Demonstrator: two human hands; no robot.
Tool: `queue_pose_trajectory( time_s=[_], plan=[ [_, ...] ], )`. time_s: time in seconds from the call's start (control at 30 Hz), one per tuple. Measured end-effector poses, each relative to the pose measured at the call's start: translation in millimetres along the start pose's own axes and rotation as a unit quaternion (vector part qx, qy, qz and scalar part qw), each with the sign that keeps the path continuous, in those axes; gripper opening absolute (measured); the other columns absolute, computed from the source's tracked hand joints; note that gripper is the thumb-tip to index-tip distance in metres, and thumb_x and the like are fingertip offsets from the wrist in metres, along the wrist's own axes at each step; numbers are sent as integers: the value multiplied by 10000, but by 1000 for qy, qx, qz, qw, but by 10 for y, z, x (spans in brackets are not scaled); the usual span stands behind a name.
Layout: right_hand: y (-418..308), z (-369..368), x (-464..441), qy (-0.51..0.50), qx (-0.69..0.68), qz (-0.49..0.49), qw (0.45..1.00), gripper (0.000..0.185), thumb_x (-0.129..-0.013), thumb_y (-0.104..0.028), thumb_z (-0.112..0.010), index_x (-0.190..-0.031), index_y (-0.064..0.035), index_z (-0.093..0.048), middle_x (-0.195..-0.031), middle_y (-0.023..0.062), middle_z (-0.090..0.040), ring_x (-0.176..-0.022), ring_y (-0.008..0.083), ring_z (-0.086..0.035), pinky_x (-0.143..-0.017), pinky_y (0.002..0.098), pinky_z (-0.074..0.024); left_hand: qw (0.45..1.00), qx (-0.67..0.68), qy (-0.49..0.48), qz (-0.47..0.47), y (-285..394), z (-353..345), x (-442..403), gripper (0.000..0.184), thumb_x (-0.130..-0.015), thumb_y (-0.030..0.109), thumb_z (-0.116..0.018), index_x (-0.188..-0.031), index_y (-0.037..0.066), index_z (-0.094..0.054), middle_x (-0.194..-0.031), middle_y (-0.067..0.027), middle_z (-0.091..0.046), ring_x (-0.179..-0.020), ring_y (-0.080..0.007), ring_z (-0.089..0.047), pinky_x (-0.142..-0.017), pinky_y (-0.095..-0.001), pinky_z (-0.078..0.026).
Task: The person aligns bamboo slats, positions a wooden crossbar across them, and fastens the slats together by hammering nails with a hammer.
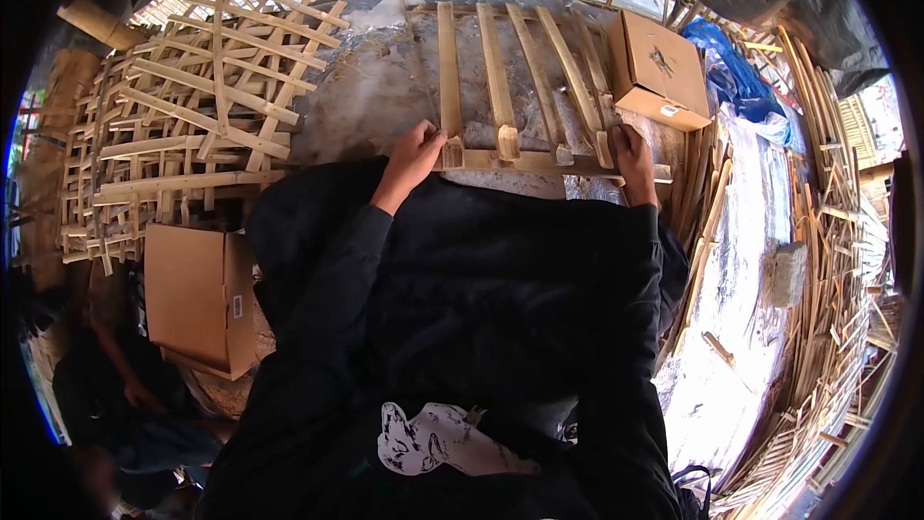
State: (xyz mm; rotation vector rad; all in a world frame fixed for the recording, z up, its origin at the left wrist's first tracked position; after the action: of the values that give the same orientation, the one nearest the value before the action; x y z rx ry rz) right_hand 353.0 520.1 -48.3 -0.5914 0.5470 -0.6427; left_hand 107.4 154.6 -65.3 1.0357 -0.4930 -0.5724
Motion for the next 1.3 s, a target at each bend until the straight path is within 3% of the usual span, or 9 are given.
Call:
queue_pose_trajectory(
  time_s=[0.07, 0.23, 0.3, 0.33, 0.47, 0.57, 0.83, 1.07, 1.3],
  plan=[
    [-162, 164, 17, 1, 16, -17, 1000, 391, -1040, -375, -575, -1171, -26, -690, -1013, 269, -712, -999, 484, -663, -829, 512, -517, 997, 70, 19, 40, 127, 46, 73, 270, -981, 256, -619, -884, 5, -599, -689, -9, -518, -658, -93, -468, -612, -334, -401],
    [-155, 563, 85, 75, 39, -3, 996, 307, -1052, -307, -565, -1126, -48, -710, -975, 236, -728, -980, 444, -690, -821, 479, -532, 988, 141, 7, 58, 33, 22, 29, 244, -981, 243, -653, -870, 33, -594, -759, 18, -501, -704, -75, -449, -648, -290, -384],
    [-178, 567, 143, 56, 23, -10, 998, 278, -1023, -288, -621, -1126, -47, -716, -988, 208, -750, -984, 398, -722, -833, 454, -542, 988, 148, -9, 39, 137, 13, 31, 328, -989, 337, -696, -968, 29, -586, -796, 7, -539, -734, -77, -487, -680, -277, -413],
    [-175, 482, 144, 7, -19, -15, 1000, 279, -1001, -281, -656, -1156, -55, -709, -995, 195, -760, -989, 373, -733, -837, 441, -547, 983, 177, -18, 54, 170, -7, 58, 491, -938, 397, -778, -1169, 18, -568, -849, -15, -580, -779, -100, -539, -722, -274, -455],
    [-166, 223, 183, -84, -73, -21, 994, 373, -945, -258, -736, -1265, -82, -663, -1002, 182, -775, -994, 338, -749, -829, 411, -560, 993, 73, -76, -54, 450, 17, 195, 795, -820, 267, -891, -1465, 65, -473, -953, -52, -617, -849, -142, -595, -773, -305, -503],
    [-60, 154, 185, -119, -91, -28, 988, 384, -939, -266, -738, -1281, -112, -661, -1021, 185, -770, -981, 345, -746, -803, 414, -562, 992, 49, -113, -34, 355, -18, 129, 799, -811, 209, -887, -1485, 109, -469, -992, -53, -624, -892, -145, -605, -819, -312, -510],
    [-68, 487, 249, -86, 148, -107, 979, 363, -950, -210, -699, -1305, -283, -684, -1125, 85, -776, -1109, 309, -706, -950, 574, -406, 992, 73, -106, -17, 430, 2, 180, 808, -803, 141, -885, -1494, 109, -465, -1069, -60, -639, -947, -145, -596, -869, -309, -496],
    [-48, 468, 282, -83, 140, -127, 978, 375, -948, -206, -686, -1316, -278, -669, -1113, 117, -767, -1124, 338, -692, -942, 664, -349, 991, 79, -112, 6, 473, 21, 226, 817, -799, 209, -895, -1501, 142, -483, -1120, -73, -562, -1057, -179, -543, -965, -314, -439],
    [125, 380, 265, -107, 64, -91, 988, 396, -936, -254, -696, -1329, -266, -652, -1115, 114, -768, -1095, 342, -710, -952, 621, -396, 987, 86, -132, -5, 318, -17, 138, 825, -824, 226, -881, -1528, 156, -458, -1179, -78, -569, -1101, -172, -539, -979, -320, -438]
  ],
)
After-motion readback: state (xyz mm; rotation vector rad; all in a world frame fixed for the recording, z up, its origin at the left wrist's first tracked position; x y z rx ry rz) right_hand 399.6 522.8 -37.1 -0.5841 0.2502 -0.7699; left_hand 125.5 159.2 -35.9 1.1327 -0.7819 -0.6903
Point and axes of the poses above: each hand's wrist, its own x-axis away from the middle knuckle, its own z-axis out of the back of the hand, y = z × x, the point moved 7 cm from there along -x, towards the middle knuckle
